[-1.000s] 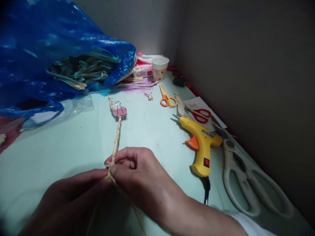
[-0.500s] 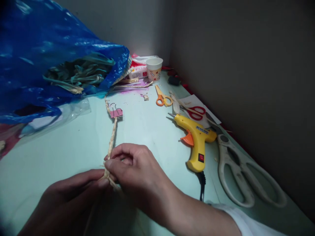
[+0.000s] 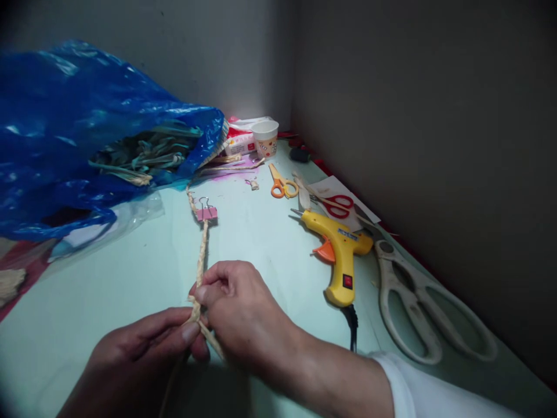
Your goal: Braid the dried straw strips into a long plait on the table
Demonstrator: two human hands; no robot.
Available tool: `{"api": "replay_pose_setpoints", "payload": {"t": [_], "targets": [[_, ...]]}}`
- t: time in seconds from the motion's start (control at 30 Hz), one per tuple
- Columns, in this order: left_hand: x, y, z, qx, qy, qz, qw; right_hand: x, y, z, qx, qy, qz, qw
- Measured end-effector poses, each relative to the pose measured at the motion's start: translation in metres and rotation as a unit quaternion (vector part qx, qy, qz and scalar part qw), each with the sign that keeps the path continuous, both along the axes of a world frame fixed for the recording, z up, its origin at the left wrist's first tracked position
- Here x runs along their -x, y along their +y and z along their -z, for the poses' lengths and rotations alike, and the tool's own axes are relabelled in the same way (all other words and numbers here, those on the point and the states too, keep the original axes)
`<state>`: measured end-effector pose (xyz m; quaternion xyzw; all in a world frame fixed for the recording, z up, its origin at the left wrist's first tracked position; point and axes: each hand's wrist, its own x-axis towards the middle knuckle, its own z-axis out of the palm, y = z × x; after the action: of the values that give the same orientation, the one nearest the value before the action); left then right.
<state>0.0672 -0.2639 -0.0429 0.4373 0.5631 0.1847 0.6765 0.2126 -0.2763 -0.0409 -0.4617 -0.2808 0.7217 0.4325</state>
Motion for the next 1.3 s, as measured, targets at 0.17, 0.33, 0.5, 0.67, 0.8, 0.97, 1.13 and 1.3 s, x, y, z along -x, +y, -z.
{"api": "replay_pose_setpoints", "payload": {"t": [0.17, 0.33, 0.5, 0.67, 0.8, 0.97, 1.13, 1.3], "targets": [[0.001, -0.001, 0.002, -0.054, 0.017, 0.003, 0.998, -0.002, -0.001, 0.001, -0.048, 0.024, -0.017, 0.998], [0.000, -0.003, 0.004, -0.065, -0.019, 0.002, 0.998, -0.001, 0.005, 0.003, -0.015, -0.007, 0.021, 1.000], [0.000, -0.004, 0.004, -0.044, -0.034, 0.002, 0.998, 0.009, 0.008, 0.000, -0.010, -0.067, 0.090, 0.994], [0.000, -0.006, 0.005, -0.060, -0.070, -0.003, 0.996, 0.010, 0.007, -0.001, -0.026, -0.081, 0.086, 0.993], [-0.001, -0.007, 0.005, -0.088, -0.078, -0.006, 0.993, 0.001, 0.019, -0.003, -0.043, -0.135, 0.053, 0.988], [0.000, -0.006, 0.009, -0.109, -0.080, 0.004, 0.991, 0.001, 0.040, -0.004, -0.037, -0.201, 0.068, 0.977], [0.000, -0.005, 0.013, -0.112, -0.076, 0.011, 0.991, 0.008, 0.043, 0.000, -0.045, -0.227, 0.077, 0.970], [-0.001, -0.004, 0.011, -0.117, -0.081, 0.016, 0.990, 0.001, 0.054, -0.004, -0.048, -0.231, 0.057, 0.970]]}}
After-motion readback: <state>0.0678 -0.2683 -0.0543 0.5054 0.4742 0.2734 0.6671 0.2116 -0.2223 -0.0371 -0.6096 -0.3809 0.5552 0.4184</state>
